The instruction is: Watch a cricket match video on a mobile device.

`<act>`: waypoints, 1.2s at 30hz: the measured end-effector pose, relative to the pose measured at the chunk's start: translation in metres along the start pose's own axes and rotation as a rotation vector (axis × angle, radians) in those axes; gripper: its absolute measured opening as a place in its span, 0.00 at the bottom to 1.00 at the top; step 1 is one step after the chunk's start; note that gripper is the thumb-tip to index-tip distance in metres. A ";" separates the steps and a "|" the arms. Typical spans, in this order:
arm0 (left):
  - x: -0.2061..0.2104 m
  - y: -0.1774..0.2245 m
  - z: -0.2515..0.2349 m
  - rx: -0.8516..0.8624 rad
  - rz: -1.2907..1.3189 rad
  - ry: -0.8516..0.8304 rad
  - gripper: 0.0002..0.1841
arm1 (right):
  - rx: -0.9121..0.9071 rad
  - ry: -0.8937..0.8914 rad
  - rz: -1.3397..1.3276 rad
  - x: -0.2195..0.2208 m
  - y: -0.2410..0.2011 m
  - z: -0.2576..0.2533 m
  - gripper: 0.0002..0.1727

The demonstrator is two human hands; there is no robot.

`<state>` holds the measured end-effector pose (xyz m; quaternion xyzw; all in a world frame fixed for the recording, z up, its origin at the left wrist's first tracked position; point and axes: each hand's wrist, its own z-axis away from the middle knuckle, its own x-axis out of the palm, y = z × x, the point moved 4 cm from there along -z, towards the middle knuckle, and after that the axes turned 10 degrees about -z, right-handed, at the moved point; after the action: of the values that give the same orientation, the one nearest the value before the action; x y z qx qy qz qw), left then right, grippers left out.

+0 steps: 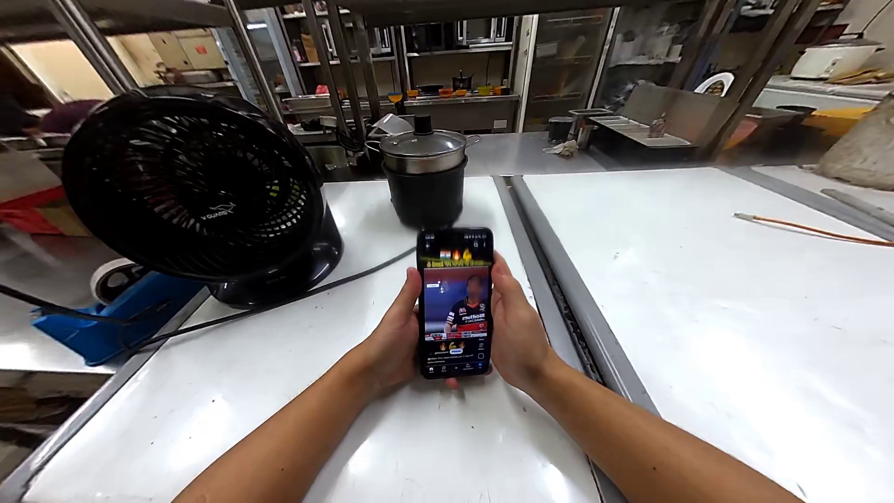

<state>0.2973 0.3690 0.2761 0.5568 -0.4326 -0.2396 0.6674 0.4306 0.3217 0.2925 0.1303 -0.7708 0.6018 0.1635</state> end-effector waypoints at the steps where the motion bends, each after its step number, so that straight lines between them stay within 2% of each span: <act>1: 0.000 0.000 0.000 0.004 -0.005 -0.004 0.47 | -0.007 -0.003 -0.005 0.000 -0.001 0.000 0.32; 4: 0.001 -0.001 0.001 -0.002 -0.021 0.001 0.47 | -0.041 -0.039 -0.080 0.002 -0.001 -0.004 0.31; 10: 0.001 0.000 0.000 -0.014 -0.003 0.001 0.47 | -0.014 0.001 0.006 0.000 -0.002 0.001 0.32; 14: 0.002 0.000 -0.001 -0.026 -0.002 0.022 0.48 | -0.034 -0.025 -0.084 0.002 -0.002 -0.004 0.31; 22: 0.003 0.001 -0.001 -0.022 -0.055 0.025 0.49 | -0.041 -0.030 -0.101 0.001 0.000 -0.005 0.32; 26: 0.002 0.002 -0.003 -0.004 -0.042 -0.054 0.48 | -0.052 -0.034 -0.091 0.001 -0.001 -0.005 0.32; 33: 0.005 0.003 0.000 -0.038 -0.047 0.075 0.47 | -0.042 -0.016 -0.070 0.001 -0.001 -0.004 0.32; 36: 0.002 0.002 -0.002 -0.021 -0.039 0.001 0.48 | -0.049 -0.031 -0.107 0.002 -0.001 -0.004 0.31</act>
<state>0.2993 0.3686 0.2783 0.5580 -0.4189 -0.2570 0.6686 0.4298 0.3257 0.2952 0.1765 -0.7796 0.5711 0.1868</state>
